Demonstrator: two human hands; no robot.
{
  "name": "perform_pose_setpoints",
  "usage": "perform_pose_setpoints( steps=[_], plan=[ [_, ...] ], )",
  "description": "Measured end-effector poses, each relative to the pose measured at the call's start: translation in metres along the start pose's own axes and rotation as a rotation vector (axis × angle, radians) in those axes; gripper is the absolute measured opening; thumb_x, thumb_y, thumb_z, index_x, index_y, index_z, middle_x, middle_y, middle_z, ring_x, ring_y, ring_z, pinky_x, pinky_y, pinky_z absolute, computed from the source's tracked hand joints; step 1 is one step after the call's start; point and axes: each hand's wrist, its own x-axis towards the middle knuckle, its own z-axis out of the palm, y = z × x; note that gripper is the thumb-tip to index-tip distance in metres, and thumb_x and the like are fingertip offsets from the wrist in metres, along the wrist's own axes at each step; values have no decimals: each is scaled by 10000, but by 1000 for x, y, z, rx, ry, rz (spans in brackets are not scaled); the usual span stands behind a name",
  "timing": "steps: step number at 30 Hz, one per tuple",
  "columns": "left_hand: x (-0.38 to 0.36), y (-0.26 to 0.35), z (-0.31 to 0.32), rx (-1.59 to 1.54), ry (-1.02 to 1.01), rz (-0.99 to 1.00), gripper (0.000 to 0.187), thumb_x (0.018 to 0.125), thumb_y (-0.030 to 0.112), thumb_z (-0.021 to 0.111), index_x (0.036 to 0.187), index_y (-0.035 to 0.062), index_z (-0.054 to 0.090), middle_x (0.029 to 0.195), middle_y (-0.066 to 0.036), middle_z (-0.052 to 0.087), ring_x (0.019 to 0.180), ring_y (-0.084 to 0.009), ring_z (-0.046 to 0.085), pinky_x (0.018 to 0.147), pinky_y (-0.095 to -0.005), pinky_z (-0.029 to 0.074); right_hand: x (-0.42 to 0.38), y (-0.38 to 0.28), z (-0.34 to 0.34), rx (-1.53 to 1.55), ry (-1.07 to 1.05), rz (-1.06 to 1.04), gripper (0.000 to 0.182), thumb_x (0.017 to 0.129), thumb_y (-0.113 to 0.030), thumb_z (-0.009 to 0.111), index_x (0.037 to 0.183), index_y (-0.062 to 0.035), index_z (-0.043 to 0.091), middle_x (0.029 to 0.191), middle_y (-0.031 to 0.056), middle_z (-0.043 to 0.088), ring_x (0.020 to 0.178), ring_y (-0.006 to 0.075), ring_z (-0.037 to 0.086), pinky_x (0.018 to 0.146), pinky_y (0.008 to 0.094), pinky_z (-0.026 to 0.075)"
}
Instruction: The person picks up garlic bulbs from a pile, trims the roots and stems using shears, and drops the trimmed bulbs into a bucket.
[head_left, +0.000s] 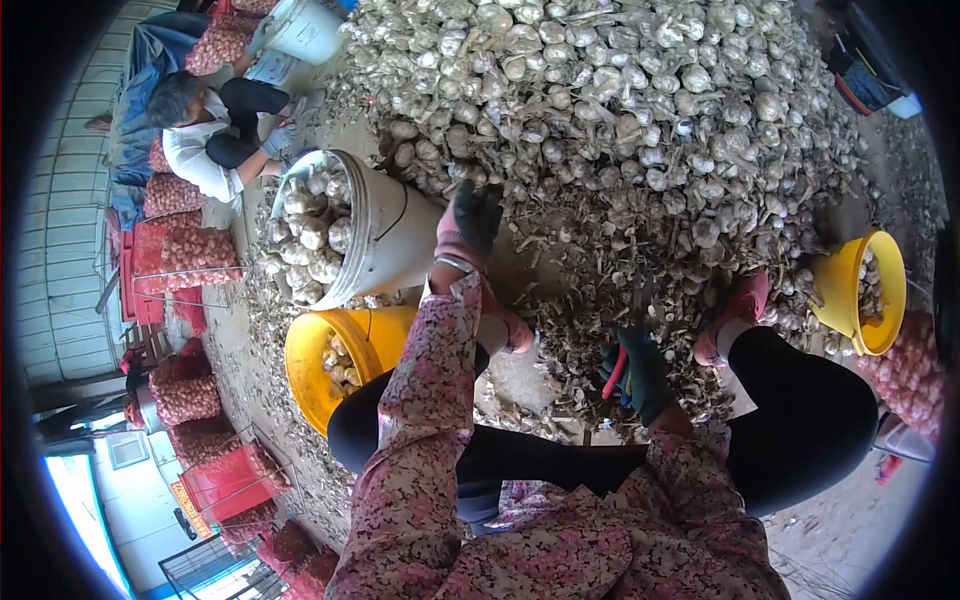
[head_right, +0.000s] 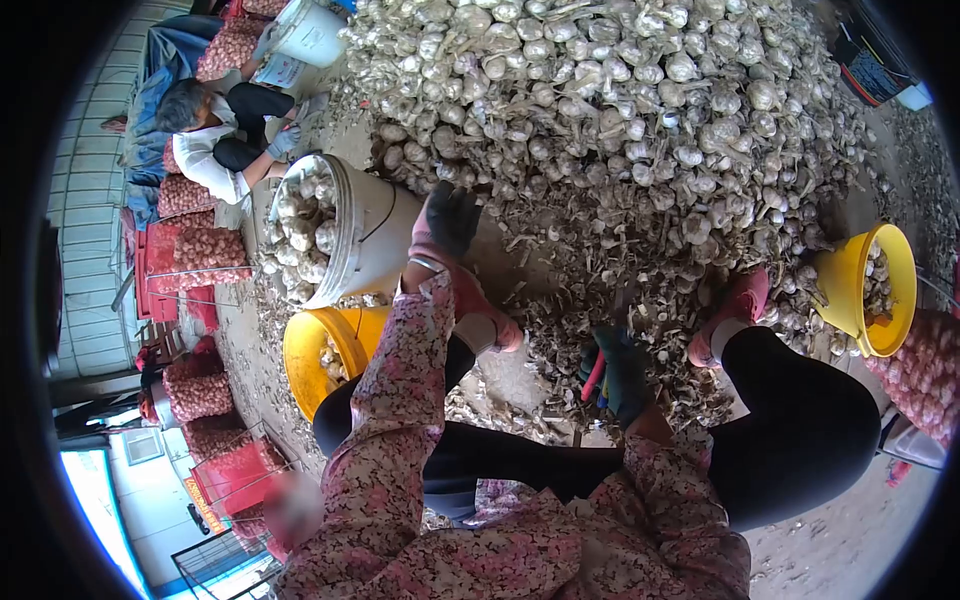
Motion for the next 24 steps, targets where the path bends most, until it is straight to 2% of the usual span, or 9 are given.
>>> perform_pose_setpoints(
  steps=[2,5,10,12,16,18,20,21,24],
  plan=[
    [53,-23,3,446,-41,73,376,839,263,654,1156,108,524,1051,-84,613,805,-231,627,704,-357,520,2,-2,2,-51,20,14,248,849,-232,642,1018,-99,518,718,45,588,560,151,555,507,318,488],
    [110,-37,55,335,127,222,454,763,130,732,1145,48,499,966,-87,622,717,-189,614,589,-311,510,0,-10,10,-68,-8,2,205,857,-186,630,989,-123,487,736,34,564,561,142,540,503,308,474],
    [296,-58,3,945,395,91,548,784,278,724,1176,-44,516,1057,-136,630,922,-268,599,870,-327,466,15,-3,4,-75,-11,-54,235,833,-229,658,971,-72,553,723,45,595,553,165,577,518,318,496],
    [205,-49,43,1035,407,119,555,769,299,736,1158,-37,525,1021,-156,624,941,-299,600,883,-365,469,17,-4,1,-235,-71,-105,209,840,-203,657,939,-86,515,764,74,587,609,185,572,547,339,481],
    [121,-78,7,-44,-398,199,324,873,178,622,1092,-43,532,938,-163,606,940,-298,604,837,-400,505,15,-13,2,-861,68,-334,344,815,-292,672,1026,-57,536,845,125,616,733,272,615,669,383,500],
    [86,-95,-29,-123,-534,-15,189,879,82,570,1039,-20,571,1072,-181,614,915,-293,640,814,-392,546,2,-23,12,-1080,132,-587,469,780,-349,685,1103,-47,529,921,154,621,858,325,619,769,398,489],
    [19,-97,-35,-15,-486,-168,180,864,36,591,1036,-14,574,1041,-162,627,929,-283,642,836,-381,544,-8,-27,17,-1105,131,-620,456,771,-323,687,1105,-60,520,928,149,621,851,332,620,752,414,490],
    [-21,-111,-25,123,-309,114,238,844,54,632,1068,-7,579,1026,-140,639,908,-254,647,829,-366,545,-16,-32,22,-1197,134,-641,461,773,-318,683,1122,-71,511,924,146,621,848,328,619,744,423,489],
    [-77,-120,-30,364,-183,140,320,795,-8,673,1101,5,582,985,-95,656,885,-177,647,810,-319,540,-23,-27,16,-1291,129,-828,547,763,-318,684,1201,-63,477,899,149,614,820,326,613,723,444,482]
  ],
)
